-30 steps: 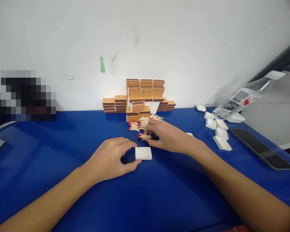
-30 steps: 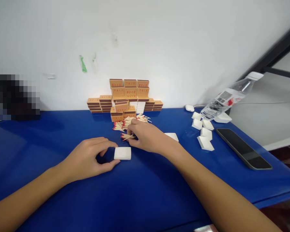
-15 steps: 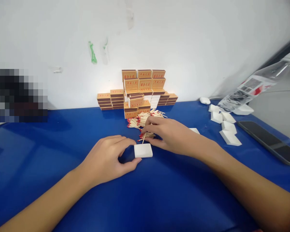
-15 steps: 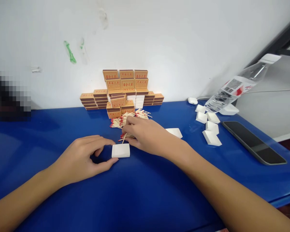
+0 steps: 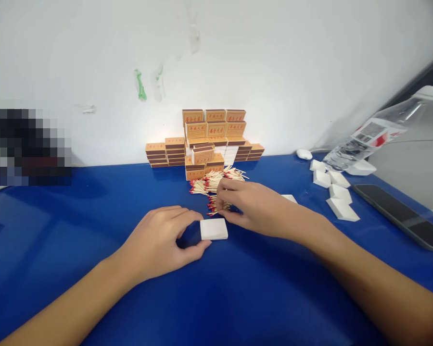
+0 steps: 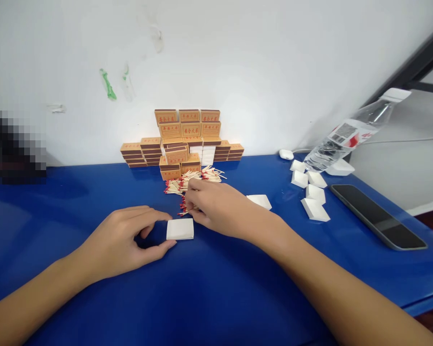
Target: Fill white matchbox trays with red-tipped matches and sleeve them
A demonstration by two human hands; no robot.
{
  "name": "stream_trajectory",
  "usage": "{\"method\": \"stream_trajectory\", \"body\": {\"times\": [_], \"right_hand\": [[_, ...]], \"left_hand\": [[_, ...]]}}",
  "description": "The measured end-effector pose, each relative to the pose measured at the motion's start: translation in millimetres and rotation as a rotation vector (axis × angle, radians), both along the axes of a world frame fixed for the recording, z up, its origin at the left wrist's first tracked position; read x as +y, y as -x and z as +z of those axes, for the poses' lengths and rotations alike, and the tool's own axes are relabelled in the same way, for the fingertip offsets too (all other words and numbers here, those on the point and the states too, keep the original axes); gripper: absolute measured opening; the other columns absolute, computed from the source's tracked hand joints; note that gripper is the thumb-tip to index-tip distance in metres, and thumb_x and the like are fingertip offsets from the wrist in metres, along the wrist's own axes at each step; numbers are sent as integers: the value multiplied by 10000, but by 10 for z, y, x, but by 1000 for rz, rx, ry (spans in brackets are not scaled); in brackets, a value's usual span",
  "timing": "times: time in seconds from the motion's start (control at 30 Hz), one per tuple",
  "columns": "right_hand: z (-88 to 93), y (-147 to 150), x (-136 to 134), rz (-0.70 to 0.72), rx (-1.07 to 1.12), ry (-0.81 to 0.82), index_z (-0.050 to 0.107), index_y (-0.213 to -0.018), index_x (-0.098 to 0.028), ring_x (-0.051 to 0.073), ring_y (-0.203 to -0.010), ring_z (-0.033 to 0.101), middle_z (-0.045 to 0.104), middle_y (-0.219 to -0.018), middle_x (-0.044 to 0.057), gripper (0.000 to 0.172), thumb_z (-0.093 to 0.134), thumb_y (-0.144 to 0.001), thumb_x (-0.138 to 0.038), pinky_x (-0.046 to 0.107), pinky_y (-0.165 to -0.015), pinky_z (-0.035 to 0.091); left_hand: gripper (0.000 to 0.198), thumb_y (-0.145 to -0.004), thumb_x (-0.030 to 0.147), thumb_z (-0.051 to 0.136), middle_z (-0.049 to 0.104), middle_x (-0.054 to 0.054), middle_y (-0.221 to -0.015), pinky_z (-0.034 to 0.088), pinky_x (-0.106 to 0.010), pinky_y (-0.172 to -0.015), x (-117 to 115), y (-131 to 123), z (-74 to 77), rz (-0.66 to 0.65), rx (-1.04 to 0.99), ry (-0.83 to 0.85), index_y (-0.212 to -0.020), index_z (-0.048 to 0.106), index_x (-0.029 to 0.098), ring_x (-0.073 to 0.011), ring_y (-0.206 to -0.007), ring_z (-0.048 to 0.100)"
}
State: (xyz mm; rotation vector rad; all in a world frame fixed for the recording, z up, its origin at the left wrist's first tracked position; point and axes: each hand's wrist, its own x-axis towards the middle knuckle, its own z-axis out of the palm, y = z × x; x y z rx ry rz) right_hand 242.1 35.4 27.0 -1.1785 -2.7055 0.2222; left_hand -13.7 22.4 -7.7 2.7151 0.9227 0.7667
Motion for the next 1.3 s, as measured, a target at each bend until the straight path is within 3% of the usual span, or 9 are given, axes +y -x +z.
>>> {"method": "stream_trajectory", "body": {"times": [0.07,0.2,0.37,0.73,1.0,1.17,1.3], "right_hand": [[15,-26,3,-23,-3,13,700,-1017,-164,214,-899,646,642,-1059,80,64,645,-985,-160,339,-782,493],[44,-61,16,-58,-3,71,661,-1188,-158,265,-1033,652,645,-1170,116,202,667,-1006,-243,375,-862,514],[40,-42,40,-77,-27,134,682,-1097,-165,256,-1014,656,652,-1150,119,138,613,-1058,-279,379,-891,520],[16,2,29,-94,-123,37,655,-1075,-131,249,-948,691,696,-1148,150,204,570,-1088,-316,353,-819,531],[-93,-62,85,-79,-145,-74,650,-1063,-153,257,-985,703,710,-1110,128,94,570,-1073,-201,355,-848,531],[-28,-79,71,-111,-130,-111,624,-1077,-147,269,-1026,683,698,-1127,140,112,515,-1071,-125,367,-853,526],[0,30,-65,-37,-53,-69,615,-1038,-167,237,-929,678,685,-1063,97,81,545,-1077,-173,351,-797,527]], "left_hand": [[188,-900,325,773,600,46,-682,415,-279,-591,1,-2,4,-2,-1,5,-1043,748,205,-131,-583,559],[190,-903,333,773,589,53,-677,418,-279,-593,5,-9,16,0,0,11,-1047,754,211,-126,-580,557],[195,-901,331,775,583,53,-675,413,-279,-589,2,-8,17,0,4,18,-1051,758,208,-125,-579,554],[190,-902,347,776,576,58,-655,404,-275,-576,4,-2,37,39,5,16,-1024,755,202,-122,-565,538],[234,-897,366,788,577,51,-655,422,-275,-589,22,17,10,71,12,9,-1046,759,188,-135,-587,567],[241,-900,366,789,582,48,-664,435,-276,-602,21,12,-2,68,14,-26,-1057,757,185,-134,-578,562],[229,-898,359,791,582,45,-660,435,-276,-590,15,-8,2,73,28,-18,-1037,758,180,-141,-590,580]]}}
